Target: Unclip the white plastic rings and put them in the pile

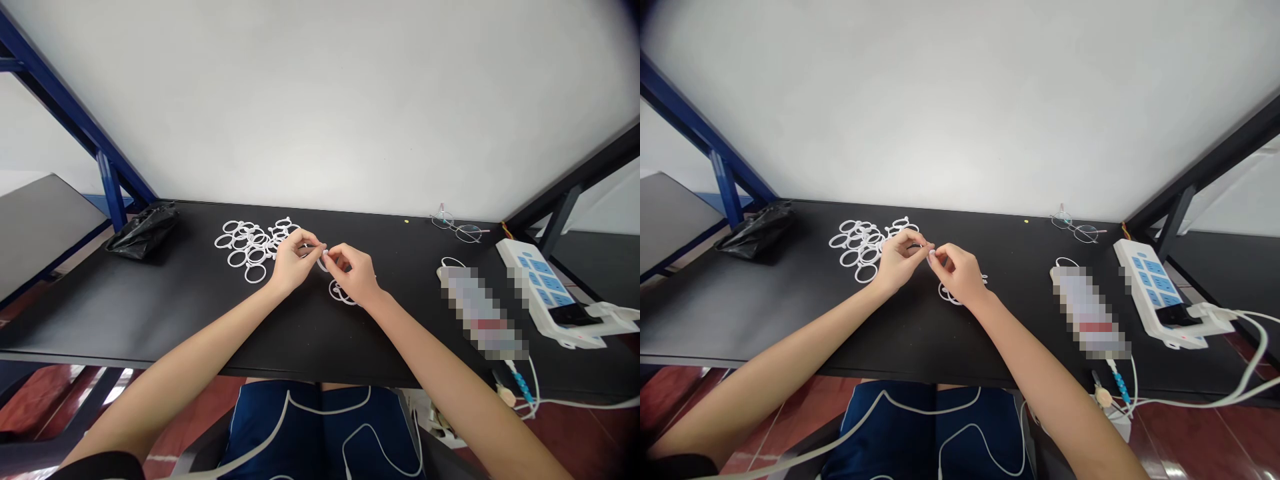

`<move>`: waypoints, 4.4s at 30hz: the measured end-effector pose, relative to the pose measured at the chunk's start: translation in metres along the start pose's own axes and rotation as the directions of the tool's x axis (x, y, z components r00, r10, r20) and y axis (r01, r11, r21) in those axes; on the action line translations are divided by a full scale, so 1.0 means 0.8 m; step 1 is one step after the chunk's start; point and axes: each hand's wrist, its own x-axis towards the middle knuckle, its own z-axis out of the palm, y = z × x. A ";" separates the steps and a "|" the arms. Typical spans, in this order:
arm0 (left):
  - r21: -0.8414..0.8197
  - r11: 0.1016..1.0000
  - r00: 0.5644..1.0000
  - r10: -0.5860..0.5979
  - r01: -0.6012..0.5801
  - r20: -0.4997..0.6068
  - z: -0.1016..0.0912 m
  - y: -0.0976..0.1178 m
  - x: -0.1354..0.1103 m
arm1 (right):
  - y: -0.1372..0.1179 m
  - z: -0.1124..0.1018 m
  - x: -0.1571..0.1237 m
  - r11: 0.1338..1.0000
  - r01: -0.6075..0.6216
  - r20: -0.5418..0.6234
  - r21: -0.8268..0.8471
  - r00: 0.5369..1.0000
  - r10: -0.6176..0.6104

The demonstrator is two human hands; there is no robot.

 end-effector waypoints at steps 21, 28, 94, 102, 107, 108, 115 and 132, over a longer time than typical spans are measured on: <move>-0.007 0.998 0.990 0.069 -0.069 0.122 -0.004 -0.007 0.002 | 0.008 0.004 0.000 0.997 -0.051 -0.029 0.058 0.998 0.052; 0.024 0.998 0.987 0.052 -0.056 0.152 -0.005 -0.007 0.002 | 0.007 0.004 0.000 0.997 -0.048 -0.042 0.053 0.998 0.050; 0.342 0.940 0.924 -0.144 0.016 0.354 -0.008 -0.017 -0.003 | -0.008 -0.002 0.003 0.970 -0.080 -0.059 0.228 0.994 0.096; 0.351 0.936 0.931 -0.122 -0.007 0.343 -0.009 -0.018 -0.003 | -0.012 -0.005 0.003 0.970 -0.071 -0.026 0.234 0.996 0.079; 0.343 0.939 0.933 -0.125 0.003 0.337 -0.009 -0.021 -0.002 | -0.006 -0.001 0.002 0.975 -0.074 -0.057 0.211 0.995 0.088; 0.343 0.939 0.934 -0.130 0.008 0.334 -0.009 -0.021 -0.002 | -0.005 0.000 0.002 0.977 -0.073 -0.069 0.202 0.994 0.089; 0.241 0.962 0.945 -0.193 0.129 0.265 -0.006 -0.015 0.001 | -0.003 -0.001 0.001 0.979 -0.089 -0.100 0.181 0.989 0.108; -0.342 0.812 0.837 -0.535 0.472 -0.117 -0.022 -0.028 0.020 | -0.007 -0.003 0.002 0.997 -0.013 -0.122 0.070 0.992 0.022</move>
